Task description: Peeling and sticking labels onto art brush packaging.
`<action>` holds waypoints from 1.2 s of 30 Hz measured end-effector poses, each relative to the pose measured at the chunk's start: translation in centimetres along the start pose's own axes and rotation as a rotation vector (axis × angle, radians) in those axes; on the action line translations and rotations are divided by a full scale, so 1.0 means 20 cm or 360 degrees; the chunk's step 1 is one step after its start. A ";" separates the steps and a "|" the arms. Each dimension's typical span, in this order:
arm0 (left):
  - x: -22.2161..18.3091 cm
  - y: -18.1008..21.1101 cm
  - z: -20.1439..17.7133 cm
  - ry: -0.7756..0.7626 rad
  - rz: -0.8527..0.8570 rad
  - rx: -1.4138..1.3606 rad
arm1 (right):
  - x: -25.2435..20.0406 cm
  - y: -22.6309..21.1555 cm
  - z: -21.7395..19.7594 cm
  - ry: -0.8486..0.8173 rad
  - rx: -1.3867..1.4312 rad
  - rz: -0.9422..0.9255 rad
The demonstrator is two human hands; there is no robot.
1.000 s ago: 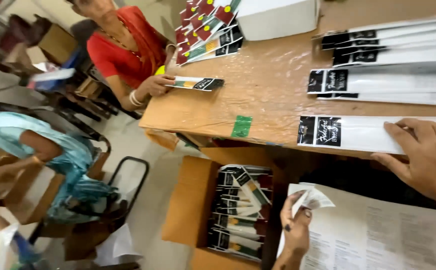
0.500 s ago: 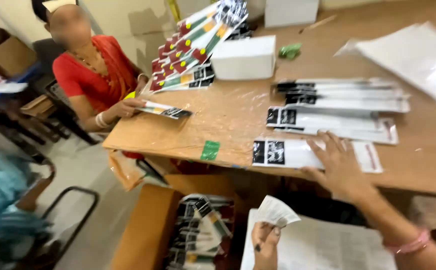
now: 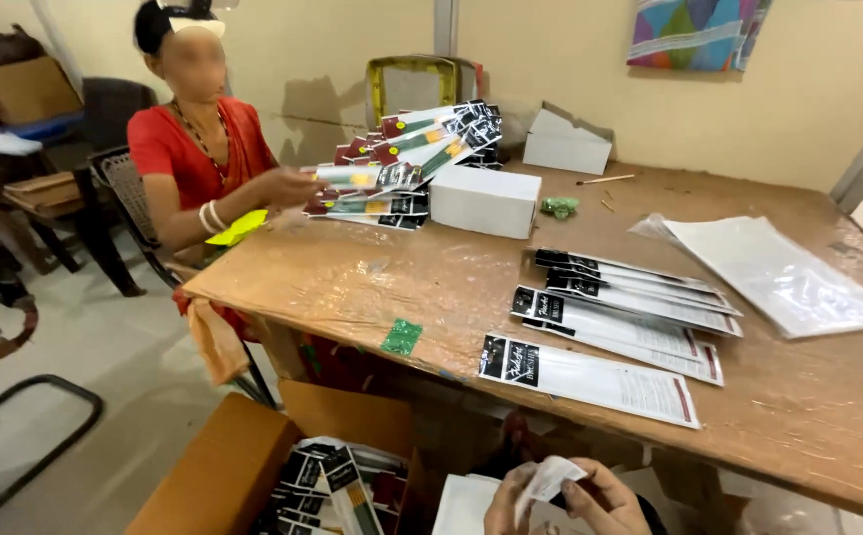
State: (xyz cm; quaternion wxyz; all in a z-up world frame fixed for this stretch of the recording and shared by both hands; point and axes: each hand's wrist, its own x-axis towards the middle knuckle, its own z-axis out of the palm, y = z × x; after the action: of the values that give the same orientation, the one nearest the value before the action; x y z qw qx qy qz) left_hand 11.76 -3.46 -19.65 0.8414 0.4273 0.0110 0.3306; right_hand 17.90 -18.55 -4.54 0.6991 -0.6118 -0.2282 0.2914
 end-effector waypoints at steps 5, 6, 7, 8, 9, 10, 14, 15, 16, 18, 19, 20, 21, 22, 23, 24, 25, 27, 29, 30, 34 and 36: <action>-0.02 0.45 0.30 0.0037 -0.0393 -0.0233 | -0.11 -0.15 0.05 0.0233 -0.0067 -0.0198; -0.15 0.75 0.46 -0.0065 -0.0145 -0.0040 | -0.15 -0.19 0.07 0.0282 -0.0086 -0.0351; -0.14 0.83 0.50 -0.0057 -0.0166 -0.0041 | -0.18 -0.23 0.08 0.0292 -0.0083 -0.0332; -0.13 0.90 0.54 -0.0069 -0.0035 0.0259 | -0.21 -0.27 0.09 0.0384 -0.0447 -0.0597; -0.12 0.97 0.59 -0.0084 0.0092 0.0559 | -0.24 -0.31 0.10 0.0478 -0.0817 -0.0853; -0.12 1.03 0.58 -0.0080 0.0068 0.0559 | -0.27 -0.38 0.12 0.0485 -0.0818 -0.0829; -0.08 1.27 0.60 -0.0256 0.0260 0.0794 | -0.34 -0.59 0.12 0.0544 -0.0714 -0.1039; -0.07 1.34 0.61 -0.0345 0.0337 0.0992 | -0.36 -0.62 0.10 0.0595 -0.0826 -0.0965; -0.05 1.34 0.60 -0.0342 0.0312 0.1000 | -0.36 -0.64 0.08 0.0599 -0.0817 -0.0941; -0.01 1.34 0.59 -0.0322 0.0504 0.1050 | -0.39 -0.66 0.04 0.0671 -0.0970 -0.0954; 0.01 1.25 0.53 -0.0324 0.0481 0.1055 | -0.41 -0.68 0.02 0.0678 -0.0965 -0.0932; 0.02 1.17 0.48 -0.0463 0.0587 0.1235 | -0.44 -0.70 0.00 0.0782 -0.0835 -0.0925; 0.04 1.09 0.42 -0.0607 0.0703 0.1414 | -0.46 -0.72 -0.02 0.0886 -0.0704 -0.0926; 0.08 1.06 0.40 -0.0613 0.0688 0.1417 | -0.48 -0.73 -0.02 0.0894 -0.0700 -0.0912; 0.12 1.03 0.39 -0.0918 0.0611 0.1719 | -0.51 -0.74 -0.03 0.0887 -0.0634 -0.0906; 0.16 1.00 0.37 -0.1230 0.0525 0.2011 | -0.54 -0.75 -0.03 0.0879 -0.0569 -0.0899; 0.18 0.94 0.32 -0.1237 0.0526 0.2003 | -0.55 -0.74 -0.06 0.0888 -0.0574 -0.0899; 0.24 0.82 0.23 -0.1132 0.0299 0.2238 | -0.57 -0.72 -0.10 0.0753 -0.0654 -0.0983; 0.22 0.81 0.27 -0.1282 0.0052 0.2392 | -0.59 -0.71 -0.14 0.0764 -0.0781 -0.0983; 0.20 0.80 0.29 -0.1433 -0.0217 0.2539 | -0.60 -0.70 -0.16 0.0771 -0.0901 -0.0972; 0.09 0.65 0.31 -0.1381 -0.0335 0.2436 | -0.59 -0.68 -0.19 0.0688 -0.0798 -0.0853; 0.04 0.67 0.38 -0.1277 -0.0236 0.2440 | -0.61 -0.67 -0.19 0.0768 -0.0950 -0.0688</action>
State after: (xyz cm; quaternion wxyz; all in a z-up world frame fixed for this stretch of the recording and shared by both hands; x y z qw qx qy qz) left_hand 7.37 -2.78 -4.83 0.2811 0.9589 -0.0391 0.0006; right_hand 13.37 -30.84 8.58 0.5698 -0.7758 -0.2554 -0.0915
